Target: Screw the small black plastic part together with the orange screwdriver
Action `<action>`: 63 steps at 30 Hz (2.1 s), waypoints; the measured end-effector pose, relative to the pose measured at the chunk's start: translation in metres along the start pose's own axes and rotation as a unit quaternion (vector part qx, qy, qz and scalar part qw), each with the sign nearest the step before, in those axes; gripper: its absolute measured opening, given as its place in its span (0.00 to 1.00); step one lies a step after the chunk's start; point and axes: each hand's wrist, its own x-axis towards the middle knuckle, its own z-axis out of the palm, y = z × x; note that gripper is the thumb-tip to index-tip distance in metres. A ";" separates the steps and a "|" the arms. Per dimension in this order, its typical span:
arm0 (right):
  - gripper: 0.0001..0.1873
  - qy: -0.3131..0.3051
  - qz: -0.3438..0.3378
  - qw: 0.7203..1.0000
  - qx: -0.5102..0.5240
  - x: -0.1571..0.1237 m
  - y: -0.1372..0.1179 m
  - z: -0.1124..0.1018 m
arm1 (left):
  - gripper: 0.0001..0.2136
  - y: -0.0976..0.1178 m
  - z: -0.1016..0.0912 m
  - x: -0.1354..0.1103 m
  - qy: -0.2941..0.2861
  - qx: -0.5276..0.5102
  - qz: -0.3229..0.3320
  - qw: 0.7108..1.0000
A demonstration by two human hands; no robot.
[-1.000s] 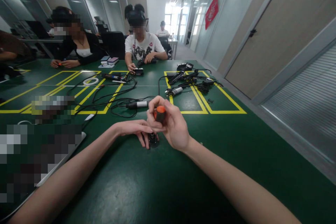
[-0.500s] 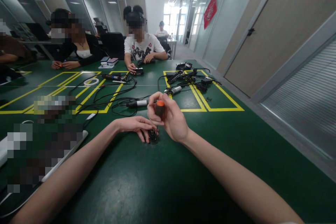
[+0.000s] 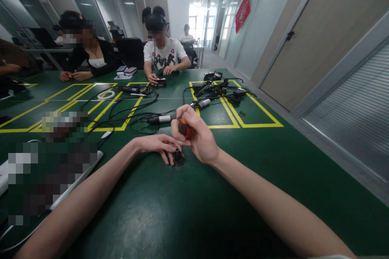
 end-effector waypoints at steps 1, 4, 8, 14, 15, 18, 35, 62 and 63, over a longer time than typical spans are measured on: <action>0.17 -0.001 -0.004 1.000 -0.008 0.000 0.000 0.001 | 0.27 0.000 0.000 0.000 0.002 -0.001 0.000 1.000; 0.19 0.001 -0.014 0.999 -0.029 0.001 -0.001 0.002 | 0.28 0.000 0.001 0.001 0.001 -0.008 0.001 1.000; 0.26 -0.002 0.006 1.000 -0.019 0.002 -0.001 0.003 | 0.29 0.000 0.001 0.001 -0.009 -0.020 0.000 1.000; 0.20 -0.003 -0.003 1.000 -0.006 -0.001 -0.001 0.003 | 0.30 -0.005 -0.002 0.003 -0.041 -0.023 0.019 0.999; 0.19 -0.001 -0.006 1.000 -0.012 -0.001 -0.001 0.003 | 0.31 -0.006 -0.001 0.004 -0.041 -0.024 0.021 0.999; 0.21 0.007 -0.001 1.000 -0.024 0.001 -0.002 0.003 | 0.30 -0.006 0.001 0.006 -0.031 -0.024 0.018 0.999; 0.26 -0.002 0.014 0.999 -0.040 0.000 -0.005 0.001 | 0.28 0.000 0.004 0.007 0.006 0.032 0.043 0.999; 0.21 0.021 -0.020 0.998 -0.053 0.001 -0.008 0.005 | 0.26 -0.002 0.000 0.007 0.001 0.047 0.050 0.998; 0.22 0.018 -0.017 0.998 -0.052 0.001 -0.008 0.005 | 0.27 -0.002 0.001 0.008 0.000 0.046 0.053 0.998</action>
